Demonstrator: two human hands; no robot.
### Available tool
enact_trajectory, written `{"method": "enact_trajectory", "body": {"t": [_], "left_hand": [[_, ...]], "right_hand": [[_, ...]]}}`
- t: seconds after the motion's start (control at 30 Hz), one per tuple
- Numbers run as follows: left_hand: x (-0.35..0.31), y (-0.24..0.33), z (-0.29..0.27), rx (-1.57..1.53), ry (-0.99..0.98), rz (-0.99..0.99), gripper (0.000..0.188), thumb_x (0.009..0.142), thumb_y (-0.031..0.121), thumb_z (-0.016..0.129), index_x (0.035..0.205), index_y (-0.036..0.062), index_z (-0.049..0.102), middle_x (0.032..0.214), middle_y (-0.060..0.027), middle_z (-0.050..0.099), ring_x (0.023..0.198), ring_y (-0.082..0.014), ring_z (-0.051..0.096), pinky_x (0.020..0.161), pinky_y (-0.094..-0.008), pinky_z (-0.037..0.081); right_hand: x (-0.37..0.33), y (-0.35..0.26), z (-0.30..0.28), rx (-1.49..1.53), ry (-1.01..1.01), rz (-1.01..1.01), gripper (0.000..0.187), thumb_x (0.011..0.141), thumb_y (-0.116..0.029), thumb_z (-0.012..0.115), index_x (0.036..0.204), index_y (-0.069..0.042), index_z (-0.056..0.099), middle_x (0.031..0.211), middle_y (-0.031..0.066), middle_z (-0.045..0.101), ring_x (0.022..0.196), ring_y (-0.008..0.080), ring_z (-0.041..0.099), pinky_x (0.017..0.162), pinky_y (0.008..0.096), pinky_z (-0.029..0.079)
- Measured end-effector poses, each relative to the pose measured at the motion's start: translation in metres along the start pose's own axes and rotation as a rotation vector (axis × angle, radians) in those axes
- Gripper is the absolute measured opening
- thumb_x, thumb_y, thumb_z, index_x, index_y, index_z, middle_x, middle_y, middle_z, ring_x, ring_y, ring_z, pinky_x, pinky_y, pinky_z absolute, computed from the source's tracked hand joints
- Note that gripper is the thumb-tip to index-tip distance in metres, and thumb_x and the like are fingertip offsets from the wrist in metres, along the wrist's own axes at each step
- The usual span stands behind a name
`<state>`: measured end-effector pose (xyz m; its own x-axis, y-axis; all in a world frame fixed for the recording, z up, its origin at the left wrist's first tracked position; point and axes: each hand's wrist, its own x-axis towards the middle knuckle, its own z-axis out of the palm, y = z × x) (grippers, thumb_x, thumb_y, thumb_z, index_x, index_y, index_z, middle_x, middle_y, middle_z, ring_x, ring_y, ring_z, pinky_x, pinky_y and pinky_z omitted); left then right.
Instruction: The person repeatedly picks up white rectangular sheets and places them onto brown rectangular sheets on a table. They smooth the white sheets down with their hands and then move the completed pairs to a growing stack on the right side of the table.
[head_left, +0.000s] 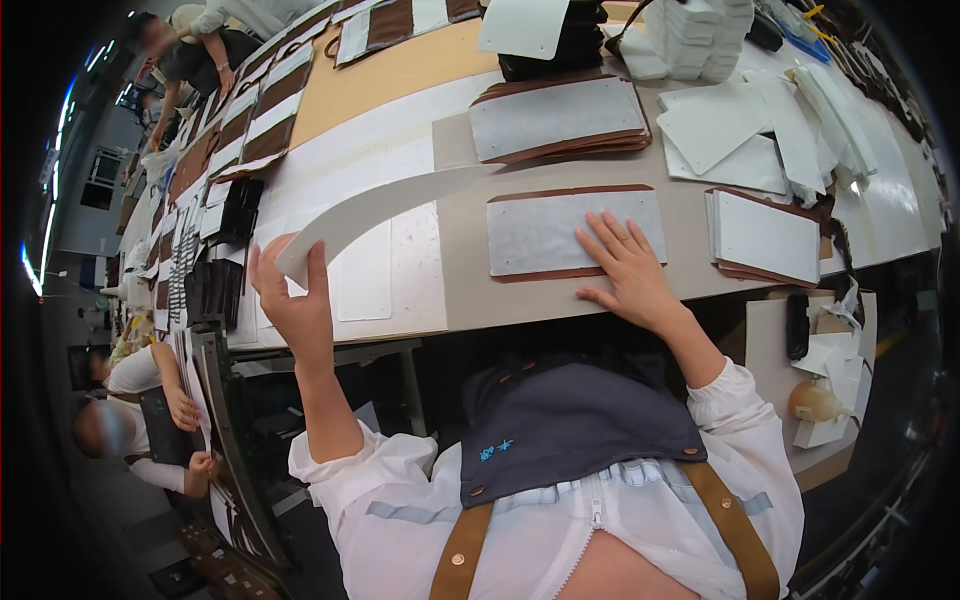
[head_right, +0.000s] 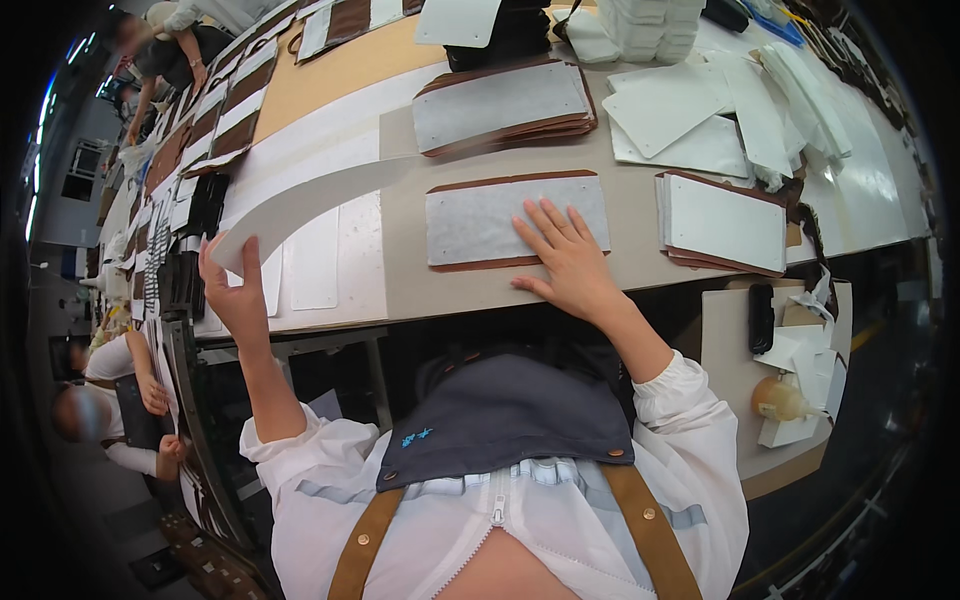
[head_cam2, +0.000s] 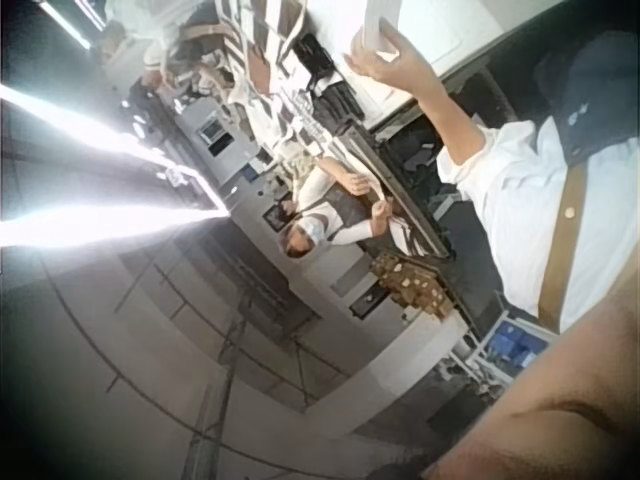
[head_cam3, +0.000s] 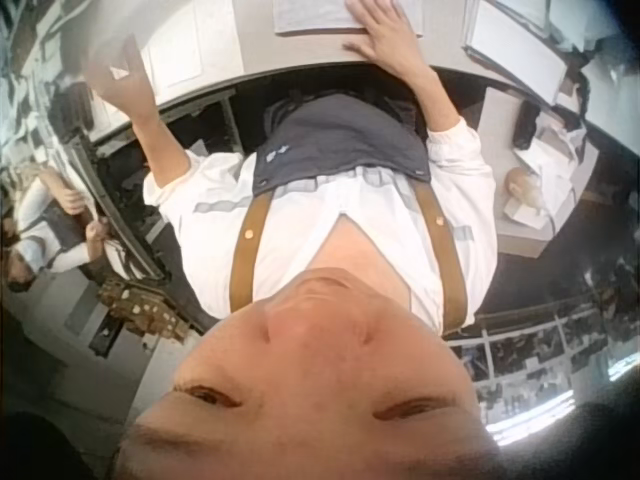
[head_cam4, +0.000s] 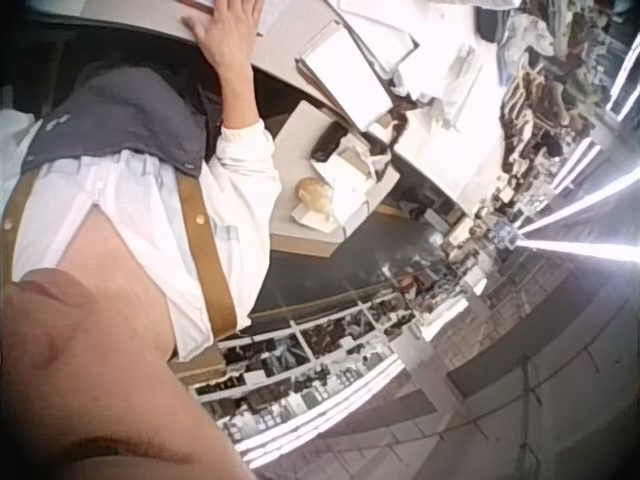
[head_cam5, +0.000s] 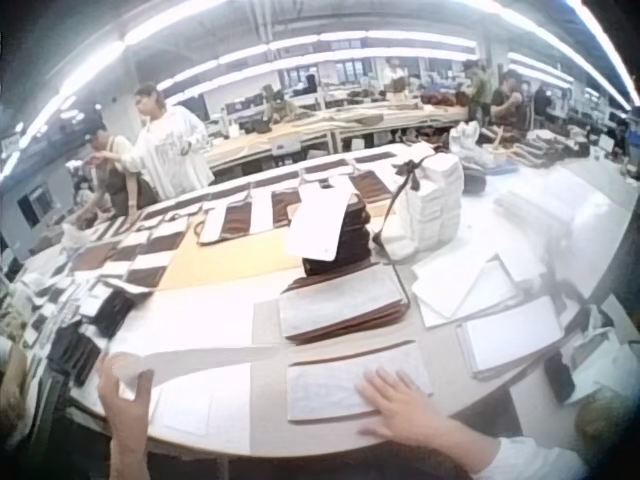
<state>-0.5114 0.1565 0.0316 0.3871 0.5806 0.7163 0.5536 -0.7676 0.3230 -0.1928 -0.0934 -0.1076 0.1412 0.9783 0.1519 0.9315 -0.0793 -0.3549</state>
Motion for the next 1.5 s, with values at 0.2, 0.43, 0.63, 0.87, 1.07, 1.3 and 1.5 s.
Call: {"method": "enact_trajectory", "body": {"t": [0.2,0.43,0.63,0.87,1.07,1.3,1.5], "left_hand": [[-0.002,0.023,0.031,-0.592,-0.179,-0.355,0.021,0.093,0.015,0.079,0.108,0.0018,0.072,0.103,-0.0050,0.073,0.101,-0.0140,0.064,0.102,-0.0325,0.043],[-0.012,0.063,0.091,-0.934,-0.480,-0.584,0.023,0.095,0.017,0.076,0.112,0.0015,0.071,0.105,-0.0048,0.073,0.100,-0.0122,0.064,0.094,-0.0288,0.047],[-0.036,0.072,0.130,-1.104,-0.650,-0.829,0.040,0.099,0.025,0.071,0.127,-0.0015,0.063,0.120,-0.0089,0.069,0.112,-0.0142,0.062,0.100,-0.0307,0.047],[-0.074,0.065,0.153,-0.949,-0.539,-0.823,0.035,0.103,0.023,0.065,0.126,-0.0031,0.060,0.110,-0.0071,0.066,0.101,-0.0112,0.060,0.089,-0.0265,0.049],[-0.086,0.061,0.160,-0.872,-0.545,-0.803,0.033,0.100,0.013,0.067,0.129,-0.0016,0.059,0.097,-0.0025,0.063,0.078,-0.0070,0.055,0.071,-0.0231,0.049],[-0.090,0.065,0.161,-0.793,-0.511,-0.717,0.044,0.096,0.006,0.068,0.139,0.0023,0.059,0.087,-0.0009,0.060,0.072,-0.0069,0.054,0.066,-0.0232,0.048],[-0.092,0.065,0.158,-0.818,-0.553,-0.753,0.045,0.096,0.004,0.067,0.141,0.0042,0.061,0.084,0.0001,0.057,0.070,-0.0064,0.051,0.066,-0.0226,0.046]], "right_hand": [[0.002,0.018,-0.011,0.707,0.130,0.098,0.076,0.092,-0.043,0.074,0.153,-0.009,0.044,0.155,0.0123,0.047,0.144,0.0285,0.043,0.121,0.0455,0.029],[0.020,0.009,-0.036,1.456,0.357,0.323,0.036,0.097,-0.016,0.072,0.128,-0.002,0.060,0.120,0.0079,0.068,0.114,0.0138,0.060,0.099,0.0300,0.046],[0.006,0.023,-0.028,1.440,0.472,0.511,0.017,0.098,-0.012,0.071,0.111,-0.003,0.065,0.102,0.0030,0.073,0.092,0.0070,0.065,0.088,0.0242,0.050],[-0.007,0.037,-0.020,1.454,0.477,0.642,0.020,0.098,-0.011,0.071,0.112,-0.001,0.062,0.101,0.0070,0.074,0.088,0.0080,0.067,0.084,0.0237,0.051],[-0.006,0.037,-0.016,1.377,0.456,0.694,0.022,0.098,-0.010,0.070,0.114,0.000,0.059,0.099,0.0081,0.073,0.087,0.0086,0.067,0.082,0.0235,0.052],[-0.006,0.041,-0.012,1.300,0.437,0.698,0.026,0.098,-0.008,0.070,0.118,0.002,0.056,0.102,0.0104,0.074,0.088,0.0097,0.069,0.081,0.0230,0.053],[0.002,0.035,-0.012,1.111,0.491,0.678,0.038,0.096,-0.005,0.070,0.129,0.003,0.053,0.098,0.0117,0.075,0.084,0.0086,0.068,0.075,0.0221,0.052]]}}
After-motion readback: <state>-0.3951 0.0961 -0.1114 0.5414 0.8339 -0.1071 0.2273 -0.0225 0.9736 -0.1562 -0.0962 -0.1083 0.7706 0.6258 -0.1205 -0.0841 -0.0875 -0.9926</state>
